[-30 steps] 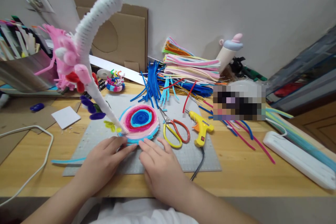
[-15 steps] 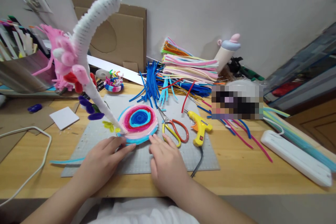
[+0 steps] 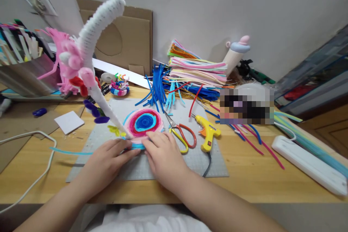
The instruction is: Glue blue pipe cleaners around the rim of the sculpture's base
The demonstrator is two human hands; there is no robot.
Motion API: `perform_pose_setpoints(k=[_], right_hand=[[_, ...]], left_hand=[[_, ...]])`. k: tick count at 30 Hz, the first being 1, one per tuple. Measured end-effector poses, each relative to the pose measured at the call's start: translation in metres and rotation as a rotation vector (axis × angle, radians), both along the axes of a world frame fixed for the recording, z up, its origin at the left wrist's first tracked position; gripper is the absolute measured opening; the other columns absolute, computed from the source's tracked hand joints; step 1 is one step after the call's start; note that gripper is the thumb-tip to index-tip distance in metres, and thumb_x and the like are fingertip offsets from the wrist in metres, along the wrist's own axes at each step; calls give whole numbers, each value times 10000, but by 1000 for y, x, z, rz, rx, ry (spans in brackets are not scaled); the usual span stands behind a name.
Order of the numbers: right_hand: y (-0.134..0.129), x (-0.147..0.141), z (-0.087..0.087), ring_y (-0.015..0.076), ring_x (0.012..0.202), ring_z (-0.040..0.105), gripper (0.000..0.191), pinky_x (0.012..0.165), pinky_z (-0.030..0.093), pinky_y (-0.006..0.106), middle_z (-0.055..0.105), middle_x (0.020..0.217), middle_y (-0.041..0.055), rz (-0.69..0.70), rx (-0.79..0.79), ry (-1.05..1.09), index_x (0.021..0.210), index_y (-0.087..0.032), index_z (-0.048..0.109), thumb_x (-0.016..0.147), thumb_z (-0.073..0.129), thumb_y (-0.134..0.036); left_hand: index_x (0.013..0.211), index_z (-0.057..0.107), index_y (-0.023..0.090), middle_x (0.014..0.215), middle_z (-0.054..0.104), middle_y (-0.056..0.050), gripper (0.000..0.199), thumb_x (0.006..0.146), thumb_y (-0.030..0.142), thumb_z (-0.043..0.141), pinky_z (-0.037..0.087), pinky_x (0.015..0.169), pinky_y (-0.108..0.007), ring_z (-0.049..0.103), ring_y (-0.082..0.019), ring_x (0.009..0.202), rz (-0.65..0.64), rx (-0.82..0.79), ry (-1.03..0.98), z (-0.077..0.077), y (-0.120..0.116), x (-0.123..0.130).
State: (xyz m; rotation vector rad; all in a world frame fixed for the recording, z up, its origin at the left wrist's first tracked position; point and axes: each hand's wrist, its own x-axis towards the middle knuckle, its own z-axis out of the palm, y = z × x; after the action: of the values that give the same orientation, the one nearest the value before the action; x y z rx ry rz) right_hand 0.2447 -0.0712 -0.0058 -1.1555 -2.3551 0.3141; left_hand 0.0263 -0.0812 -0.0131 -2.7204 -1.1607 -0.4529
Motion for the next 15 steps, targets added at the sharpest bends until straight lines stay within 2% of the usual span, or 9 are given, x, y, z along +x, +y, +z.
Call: perform_pose_setpoints(k=[6,10,15], right_hand=[[11,-9,-10,212,1039,594,132,953,328,424,680,1119,46,-29,-91,128,999,-261,672,905,605,-198],[10,-11,-12,201,1036,587,70,969,265,437,677,1097,18,-68,-118,154,906,-256,662,876,644,-196],[10,-14,-13,196,1009,579,67,966,244,437,668,1049,2,-118,-133,177,826,-245,643,841,660,-182]], left_hand=[[963,651,186,1007,688,-76,220,899,89,464,495,790,-351,621,-213,904,49,14,-51,2,-3,-3],[1058,620,177,1008,684,-72,245,918,94,438,479,757,-348,622,-215,879,77,18,-71,0,-9,-11],[1053,624,202,982,675,-52,251,923,94,438,451,749,-336,611,-202,854,87,-20,-55,-5,-13,-27]])
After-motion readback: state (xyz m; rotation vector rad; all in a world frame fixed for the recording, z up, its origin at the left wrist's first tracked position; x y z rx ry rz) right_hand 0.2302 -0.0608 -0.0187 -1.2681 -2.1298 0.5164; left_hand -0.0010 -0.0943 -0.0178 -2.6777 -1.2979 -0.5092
